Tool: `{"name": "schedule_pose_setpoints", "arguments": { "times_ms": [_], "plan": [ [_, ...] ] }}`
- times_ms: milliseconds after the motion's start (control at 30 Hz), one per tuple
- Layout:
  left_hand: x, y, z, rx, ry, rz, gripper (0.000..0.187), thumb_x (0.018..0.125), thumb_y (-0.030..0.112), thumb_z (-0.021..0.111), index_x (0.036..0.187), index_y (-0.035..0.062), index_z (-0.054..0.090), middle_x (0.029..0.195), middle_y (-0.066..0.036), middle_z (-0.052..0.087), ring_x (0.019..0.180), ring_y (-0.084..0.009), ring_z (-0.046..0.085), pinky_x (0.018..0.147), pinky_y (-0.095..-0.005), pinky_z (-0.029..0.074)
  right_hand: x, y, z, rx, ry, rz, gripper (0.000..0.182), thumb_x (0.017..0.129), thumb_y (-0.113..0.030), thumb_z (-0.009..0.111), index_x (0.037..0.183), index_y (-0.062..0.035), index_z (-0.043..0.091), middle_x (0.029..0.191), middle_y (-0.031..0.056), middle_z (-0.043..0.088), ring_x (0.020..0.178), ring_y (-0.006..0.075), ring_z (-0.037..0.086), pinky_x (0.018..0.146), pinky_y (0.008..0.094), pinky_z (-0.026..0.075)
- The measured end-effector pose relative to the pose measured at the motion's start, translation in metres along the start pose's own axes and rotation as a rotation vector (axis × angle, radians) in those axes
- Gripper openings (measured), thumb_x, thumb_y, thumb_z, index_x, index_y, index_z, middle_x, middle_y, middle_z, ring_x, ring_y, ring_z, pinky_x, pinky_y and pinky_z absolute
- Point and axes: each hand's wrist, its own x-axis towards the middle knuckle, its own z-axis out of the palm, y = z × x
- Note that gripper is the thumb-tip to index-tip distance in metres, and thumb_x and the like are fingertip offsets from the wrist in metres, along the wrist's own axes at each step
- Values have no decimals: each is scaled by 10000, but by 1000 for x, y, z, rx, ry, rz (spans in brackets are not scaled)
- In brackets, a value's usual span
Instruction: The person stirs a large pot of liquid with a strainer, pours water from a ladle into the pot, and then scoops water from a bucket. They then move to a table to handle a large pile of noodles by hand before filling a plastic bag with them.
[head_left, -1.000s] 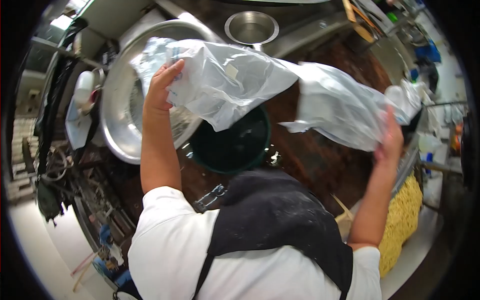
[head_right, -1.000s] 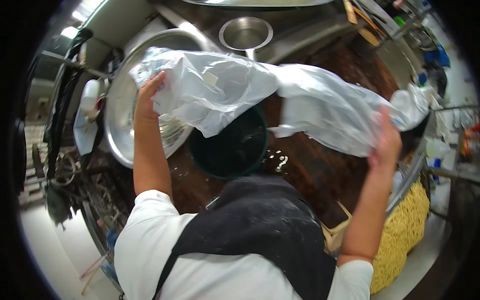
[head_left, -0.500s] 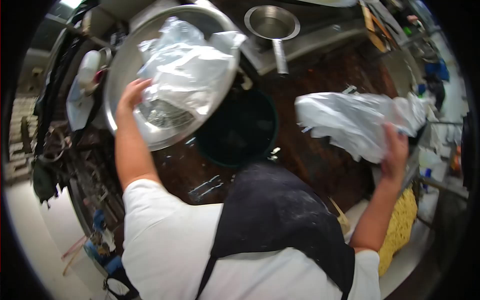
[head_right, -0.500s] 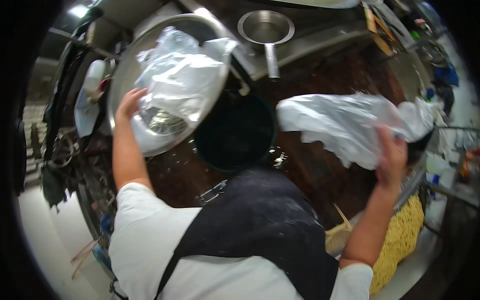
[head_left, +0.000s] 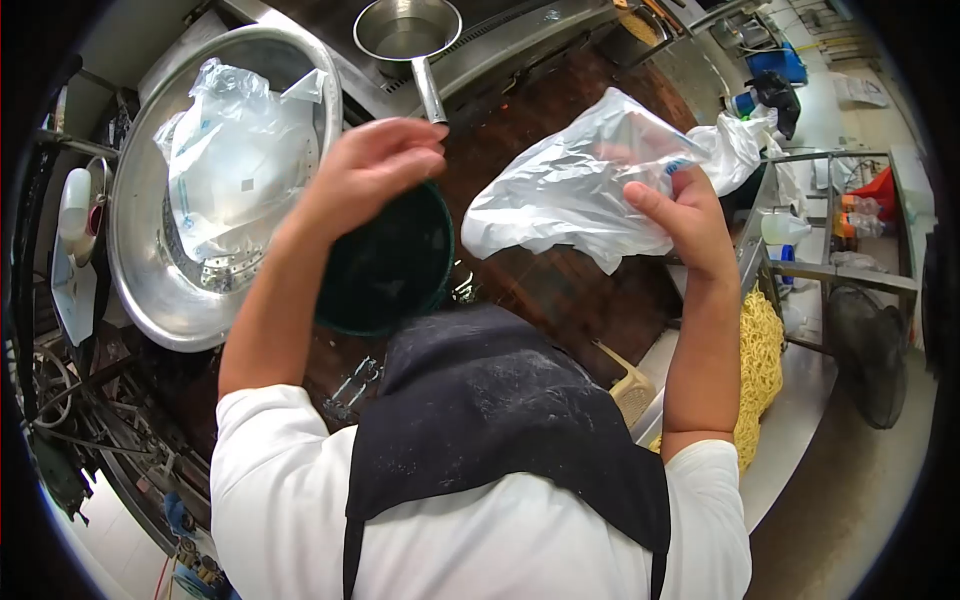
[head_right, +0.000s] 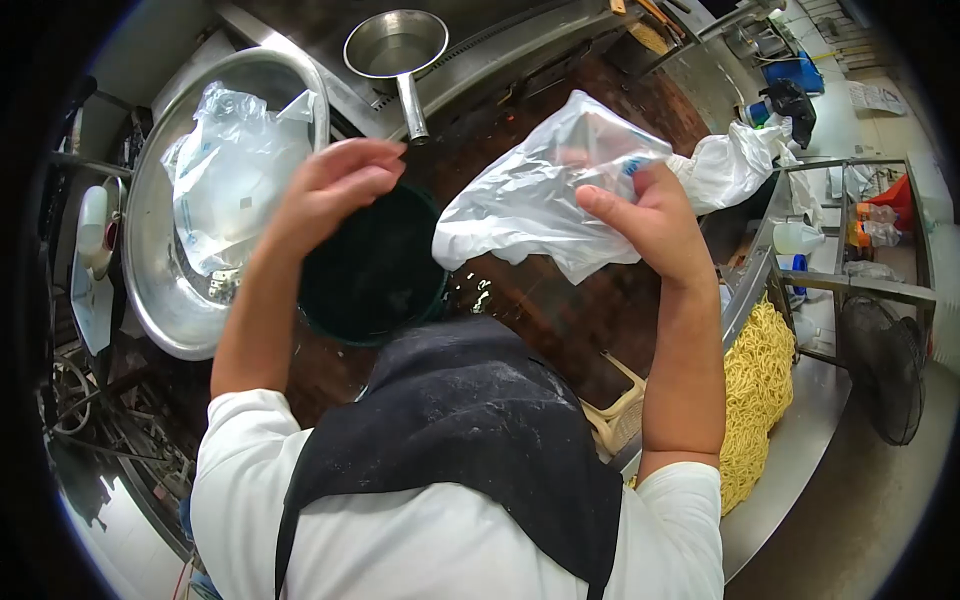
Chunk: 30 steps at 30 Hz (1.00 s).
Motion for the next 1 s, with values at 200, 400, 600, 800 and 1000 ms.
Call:
{"name": "schedule_pose_setpoints", "arguments": {
  "times_ms": [200, 400, 600, 800, 1000],
  "plan": [
    [129, -37, 49, -411, -513, -88, 695, 892, 395, 717, 1421, 10, 484, 1394, -123, 557, 1302, -200, 492, 1143, -385, 320, 7, -18, -9, 325, -102, 149, 485, 896, -220, 731, 1292, 8, 568, 1197, 114, 675, 1059, 169, 650, 936, 321, 508],
    [172, -17, 38, -403, -288, -96, 399, 919, 303, 699, 1228, 62, 629, 1073, -44, 681, 925, -101, 665, 804, -268, 553, -12, 54, -15, 678, -131, 191, 476, 930, -282, 671, 1309, -23, 546, 1217, 78, 662, 1108, 186, 633, 999, 345, 473],
    [188, -20, 6, -428, -377, -117, 378, 887, 231, 740, 1206, 64, 624, 1061, -53, 678, 925, -138, 668, 831, -300, 558, -41, 79, -26, 450, 187, 379, 215, 897, -162, 711, 1077, -58, 658, 967, 16, 692, 858, 100, 643, 815, 265, 506],
    [190, 12, -10, -621, -648, -51, 359, 898, 88, 687, 1241, 32, 595, 1118, -50, 670, 1062, -157, 638, 982, -315, 497, -41, 70, -47, 252, 379, 223, 172, 929, -163, 685, 1050, -40, 680, 901, -21, 668, 779, 51, 572, 742, 222, 464],
    [189, 26, -9, -376, -504, 114, 483, 893, 67, 675, 1354, -1, 549, 1212, -111, 648, 1087, -177, 638, 955, -324, 530, -49, 62, -61, 123, 461, 149, 212, 955, -160, 659, 1106, -14, 687, 929, -19, 671, 811, 46, 576, 745, 210, 456]
  ]
}}
